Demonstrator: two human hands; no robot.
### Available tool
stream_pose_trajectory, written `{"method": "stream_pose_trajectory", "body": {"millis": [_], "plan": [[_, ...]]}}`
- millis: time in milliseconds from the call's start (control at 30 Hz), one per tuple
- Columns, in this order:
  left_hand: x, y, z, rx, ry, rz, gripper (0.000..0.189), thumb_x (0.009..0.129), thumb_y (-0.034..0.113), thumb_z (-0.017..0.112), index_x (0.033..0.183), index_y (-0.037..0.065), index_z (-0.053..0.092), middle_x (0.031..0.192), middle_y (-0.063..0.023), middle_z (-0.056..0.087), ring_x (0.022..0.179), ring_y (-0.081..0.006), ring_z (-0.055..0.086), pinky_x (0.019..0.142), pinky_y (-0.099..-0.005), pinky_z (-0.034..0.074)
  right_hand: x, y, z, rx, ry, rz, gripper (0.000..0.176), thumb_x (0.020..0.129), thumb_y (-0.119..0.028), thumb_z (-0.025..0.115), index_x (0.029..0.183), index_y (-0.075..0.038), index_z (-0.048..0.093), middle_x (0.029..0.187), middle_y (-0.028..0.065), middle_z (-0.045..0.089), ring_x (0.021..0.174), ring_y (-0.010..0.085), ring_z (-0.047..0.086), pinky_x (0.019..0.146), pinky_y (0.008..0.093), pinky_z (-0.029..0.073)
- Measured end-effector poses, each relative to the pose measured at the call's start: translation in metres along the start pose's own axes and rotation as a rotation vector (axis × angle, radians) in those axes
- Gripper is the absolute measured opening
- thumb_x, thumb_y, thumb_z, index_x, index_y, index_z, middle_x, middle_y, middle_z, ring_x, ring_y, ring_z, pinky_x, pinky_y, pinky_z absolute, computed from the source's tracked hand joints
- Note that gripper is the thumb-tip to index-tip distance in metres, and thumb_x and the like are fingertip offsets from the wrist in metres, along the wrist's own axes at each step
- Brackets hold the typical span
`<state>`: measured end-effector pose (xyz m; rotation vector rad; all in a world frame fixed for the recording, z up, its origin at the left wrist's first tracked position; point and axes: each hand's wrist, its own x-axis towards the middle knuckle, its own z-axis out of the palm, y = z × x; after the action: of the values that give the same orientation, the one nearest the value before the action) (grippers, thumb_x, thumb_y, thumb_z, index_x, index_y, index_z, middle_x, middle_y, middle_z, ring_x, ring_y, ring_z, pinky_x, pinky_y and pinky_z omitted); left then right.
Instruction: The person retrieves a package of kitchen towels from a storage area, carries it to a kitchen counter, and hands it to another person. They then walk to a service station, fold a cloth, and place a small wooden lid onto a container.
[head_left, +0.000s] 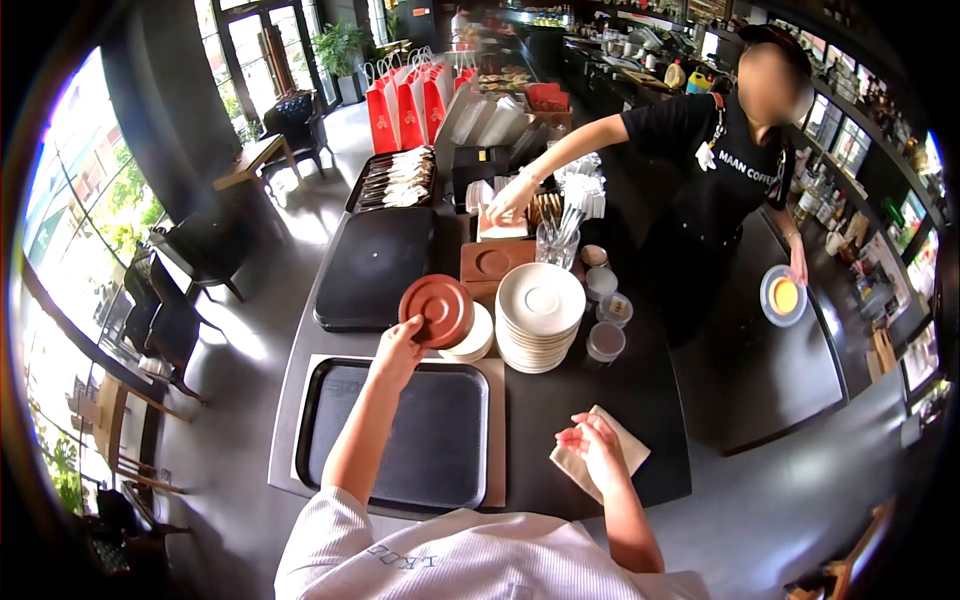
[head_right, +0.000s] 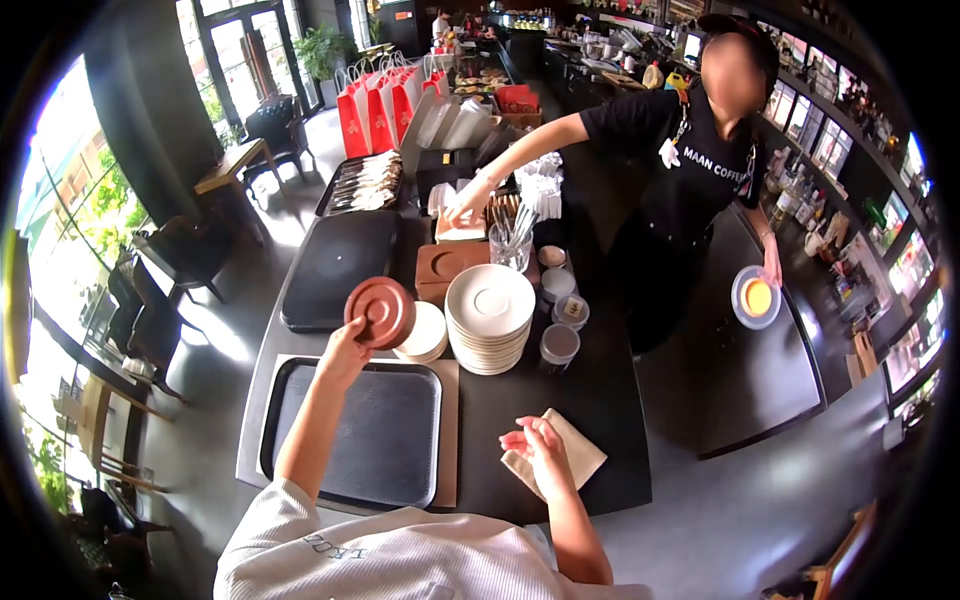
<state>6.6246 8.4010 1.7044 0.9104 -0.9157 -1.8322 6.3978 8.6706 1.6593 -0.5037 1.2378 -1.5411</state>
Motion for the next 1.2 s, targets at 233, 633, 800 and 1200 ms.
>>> {"method": "stream_pose_trajectory", "body": {"millis": [233, 633, 800, 1200], "plan": [[-0.036, -0.019, -0.014, 0.088, -0.112, -0.048, 0.026, 0.082, 0.03, 0.067, 0.095, 0.008, 0.061, 0.087, -0.0003, 0.063, 0.076, -0.008, 0.057, 0.07, -0.0252, 0.045, -0.007, 0.029, -0.014, 0.071, 0.14, 0.08, 0.016, 0.093, -0.014, 0.043, 0.095, -0.003, 0.054, 0.082, 0.0122, 0.063, 0.076, 0.0213, 0.063, 0.076, 0.0322, 0.051], [0.137, 0.0, -0.007, 0.259, 0.038, -0.075, 0.032, 0.074, 0.036, 0.075, 0.066, 0.013, 0.054, 0.053, 0.0049, 0.046, 0.04, -0.0055, 0.041, 0.036, -0.0191, 0.024, -0.007, 0.047, 0.022, 0.039, -0.051, 0.172, 0.016, 0.093, -0.017, 0.046, 0.098, -0.006, 0.056, 0.087, 0.009, 0.066, 0.08, 0.0154, 0.063, 0.079, 0.028, 0.049], [0.193, -0.001, 0.036, 0.438, 0.104, -0.15, 0.031, 0.07, 0.034, 0.077, 0.067, 0.01, 0.058, 0.06, 0.0006, 0.054, 0.045, -0.0088, 0.049, 0.037, -0.0198, 0.027, -0.014, 0.046, 0.03, 0.026, -0.039, 0.183, 0.017, 0.093, -0.016, 0.044, 0.101, -0.006, 0.056, 0.088, 0.0097, 0.066, 0.084, 0.0163, 0.062, 0.083, 0.0287, 0.046], [0.23, -0.01, 0.074, 0.697, 0.047, -0.313, 0.033, 0.069, 0.031, 0.079, 0.073, 0.003, 0.064, 0.063, -0.0023, 0.054, 0.048, -0.013, 0.05, 0.041, -0.0259, 0.036, -0.009, 0.065, 0.019, -0.009, 0.082, 0.233, 0.018, 0.091, -0.019, 0.048, 0.099, -0.004, 0.054, 0.085, 0.0125, 0.064, 0.082, 0.0206, 0.062, 0.083, 0.0334, 0.047]]}}
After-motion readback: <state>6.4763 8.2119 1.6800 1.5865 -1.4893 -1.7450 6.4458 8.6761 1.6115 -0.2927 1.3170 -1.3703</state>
